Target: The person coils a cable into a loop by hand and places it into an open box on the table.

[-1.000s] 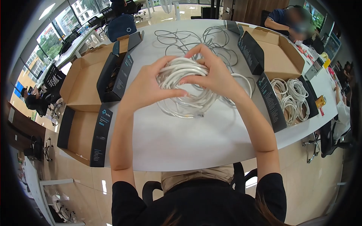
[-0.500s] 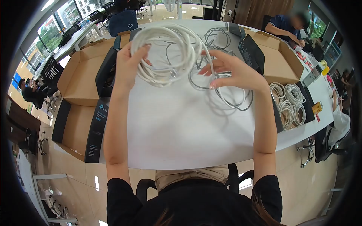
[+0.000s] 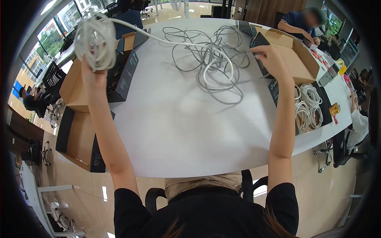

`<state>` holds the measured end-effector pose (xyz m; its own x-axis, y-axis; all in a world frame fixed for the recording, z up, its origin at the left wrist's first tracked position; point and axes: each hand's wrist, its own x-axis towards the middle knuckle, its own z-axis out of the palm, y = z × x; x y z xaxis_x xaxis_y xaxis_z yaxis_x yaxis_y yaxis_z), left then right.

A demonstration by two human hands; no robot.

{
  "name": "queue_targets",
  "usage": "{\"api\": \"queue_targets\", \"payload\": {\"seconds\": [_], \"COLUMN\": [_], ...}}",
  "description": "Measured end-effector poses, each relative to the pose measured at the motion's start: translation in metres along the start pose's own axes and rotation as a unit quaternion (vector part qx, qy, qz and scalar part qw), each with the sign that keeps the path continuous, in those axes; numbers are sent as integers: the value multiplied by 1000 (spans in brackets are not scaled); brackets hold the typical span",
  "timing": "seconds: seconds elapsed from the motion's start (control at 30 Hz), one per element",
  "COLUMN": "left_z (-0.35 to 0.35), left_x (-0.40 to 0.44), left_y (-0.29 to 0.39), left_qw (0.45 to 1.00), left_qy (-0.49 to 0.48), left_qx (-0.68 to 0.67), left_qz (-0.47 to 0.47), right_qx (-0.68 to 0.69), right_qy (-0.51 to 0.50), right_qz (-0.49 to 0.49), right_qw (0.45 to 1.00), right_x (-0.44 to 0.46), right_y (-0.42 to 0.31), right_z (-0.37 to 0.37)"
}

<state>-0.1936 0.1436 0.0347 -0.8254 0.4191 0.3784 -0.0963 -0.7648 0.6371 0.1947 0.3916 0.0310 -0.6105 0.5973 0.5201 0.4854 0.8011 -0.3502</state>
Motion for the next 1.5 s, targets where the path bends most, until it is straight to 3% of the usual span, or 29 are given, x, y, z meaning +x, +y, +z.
{"api": "queue_targets", "payload": {"seconds": [0.03,0.07,0.1,0.17,0.23,0.3,0.47,0.7,0.83,0.93,1.0,1.03,1.1,1.23,1.3,1.37,1.43,1.5], "left_z": [-15,-53,-104,-115,-114,-141,-154,-159,-110,-58,-48,-43,-5,19,39,49,61,74], "left_x": [13,36,65,70,69,80,79,86,59,31,26,25,1,-16,-33,-44,-57,-75], "left_y": [6,14,21,29,37,46,57,48,44,46,39,36,30,10,-2,-19,-32,-39], "left_qw": [1000,995,979,980,985,979,966,975,983,985,986,982,964,953,949,950,946,937], "left_qy": [25,-51,-125,-86,142,172,216,148,140,123,55,18,-19,-126,-149,-171,-194,-220], "left_qx": [-7,-76,-145,-172,-85,-93,-93,-81,10,100,139,175,251,273,276,262,260,273], "left_qz": [10,-28,-64,-52,45,54,106,142,119,65,71,72,82,39,16,2,-4,-5], "right_qx": [-22,-43,-26,-50,-82,-141,-232,-292,-171,-76,12,56,11,-14,294,449,428,489], "right_qy": [25,50,90,157,211,262,362,389,302,101,84,75,119,132,89,10,-54,-90], "right_qz": [24,48,2,7,21,48,33,65,31,98,114,120,128,133,7,-76,-97,-78], "right_qw": [999,997,996,986,974,953,902,871,937,987,990,988,985,982,952,890,897,864], "right_x": [-1,-2,2,5,4,3,-3,-7,4,5,8,10,10,8,10,3,-6,-16], "right_y": [3,10,43,60,70,77,102,124,134,98,91,87,60,-7,-24,-59,-87,-107], "right_z": [-5,-10,-7,-12,-19,-26,-41,-42,-15,-6,0,2,-2,-14,-2,9,23,44]}}
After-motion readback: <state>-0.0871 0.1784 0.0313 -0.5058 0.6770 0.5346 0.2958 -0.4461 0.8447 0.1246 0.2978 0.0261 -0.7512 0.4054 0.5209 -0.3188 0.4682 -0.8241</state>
